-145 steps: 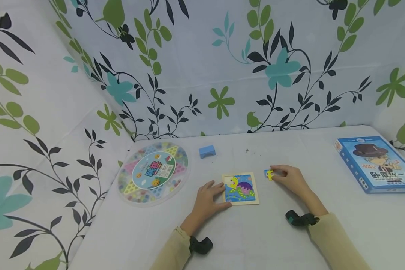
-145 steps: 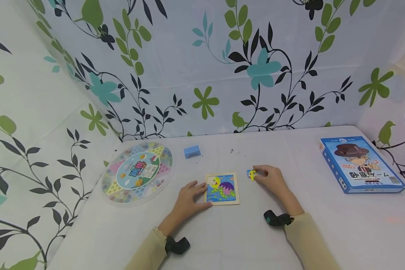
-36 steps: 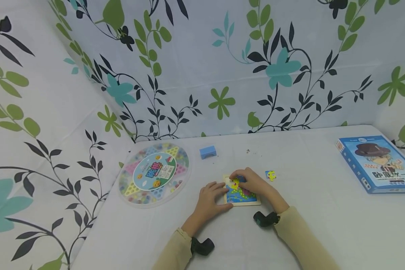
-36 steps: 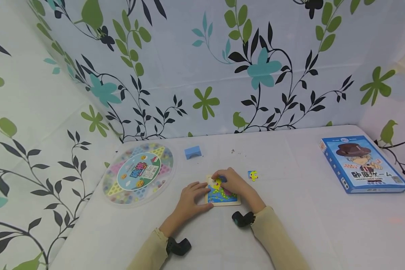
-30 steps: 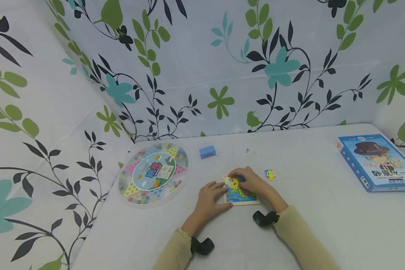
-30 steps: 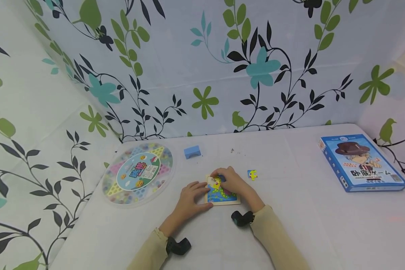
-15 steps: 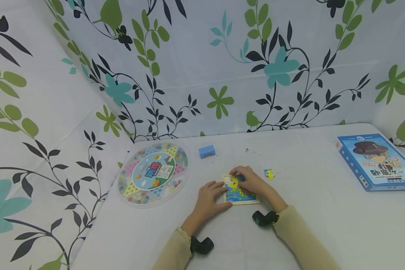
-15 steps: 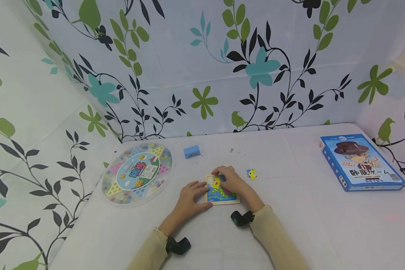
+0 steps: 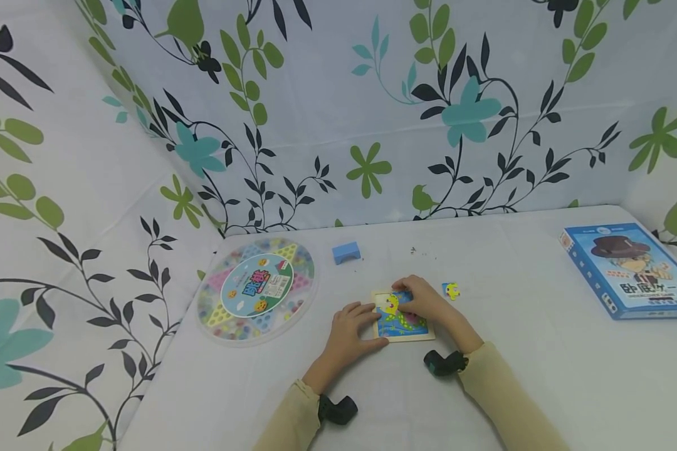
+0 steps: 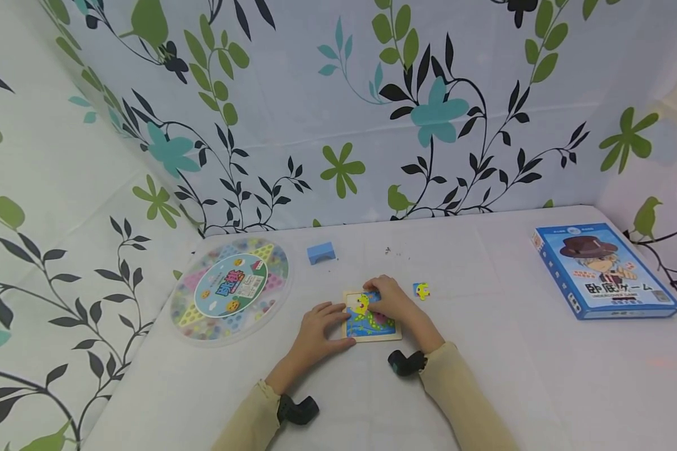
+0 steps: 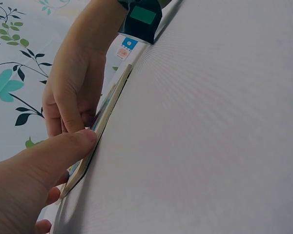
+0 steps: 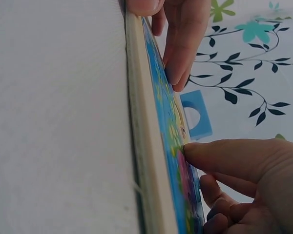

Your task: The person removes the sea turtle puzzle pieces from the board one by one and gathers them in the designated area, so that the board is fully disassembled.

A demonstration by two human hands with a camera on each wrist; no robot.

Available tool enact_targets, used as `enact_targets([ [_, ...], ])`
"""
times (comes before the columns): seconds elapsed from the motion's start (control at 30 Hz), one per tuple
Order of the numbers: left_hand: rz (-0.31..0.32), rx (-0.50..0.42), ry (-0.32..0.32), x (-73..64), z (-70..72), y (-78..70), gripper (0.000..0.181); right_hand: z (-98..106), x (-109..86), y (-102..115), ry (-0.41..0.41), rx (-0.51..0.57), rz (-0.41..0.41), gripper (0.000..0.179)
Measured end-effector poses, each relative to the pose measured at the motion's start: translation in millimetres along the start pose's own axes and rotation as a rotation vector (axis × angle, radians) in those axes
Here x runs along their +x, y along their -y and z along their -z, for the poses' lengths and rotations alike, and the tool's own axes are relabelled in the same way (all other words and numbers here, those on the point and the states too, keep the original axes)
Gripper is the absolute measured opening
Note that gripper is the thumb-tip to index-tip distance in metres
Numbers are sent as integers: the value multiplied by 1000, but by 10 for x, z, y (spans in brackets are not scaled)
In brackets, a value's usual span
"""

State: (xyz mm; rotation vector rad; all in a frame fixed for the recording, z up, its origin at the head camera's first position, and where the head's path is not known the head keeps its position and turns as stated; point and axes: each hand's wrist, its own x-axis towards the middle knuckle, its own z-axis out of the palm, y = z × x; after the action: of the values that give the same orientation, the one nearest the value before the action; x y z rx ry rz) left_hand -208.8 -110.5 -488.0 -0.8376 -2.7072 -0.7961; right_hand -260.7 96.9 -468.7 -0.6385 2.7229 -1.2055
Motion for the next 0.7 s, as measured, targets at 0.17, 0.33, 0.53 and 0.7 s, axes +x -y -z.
enact_targets([
  [0.17, 6, 5, 9, 3, 3, -3, 49, 22, 0, -2, 11, 0, -13, 30],
  [0.33, 2, 2, 4, 5, 9, -7, 49, 40, -4, -13, -5, 25, 19, 28],
  [0.53, 2, 4, 2, 3, 12, -3, 49, 50, -6, -17, -9, 41, 10, 33],
  [0.7, 5, 9, 7, 3, 6, 3, 49, 47, -11, -13, -14, 28, -30, 35],
])
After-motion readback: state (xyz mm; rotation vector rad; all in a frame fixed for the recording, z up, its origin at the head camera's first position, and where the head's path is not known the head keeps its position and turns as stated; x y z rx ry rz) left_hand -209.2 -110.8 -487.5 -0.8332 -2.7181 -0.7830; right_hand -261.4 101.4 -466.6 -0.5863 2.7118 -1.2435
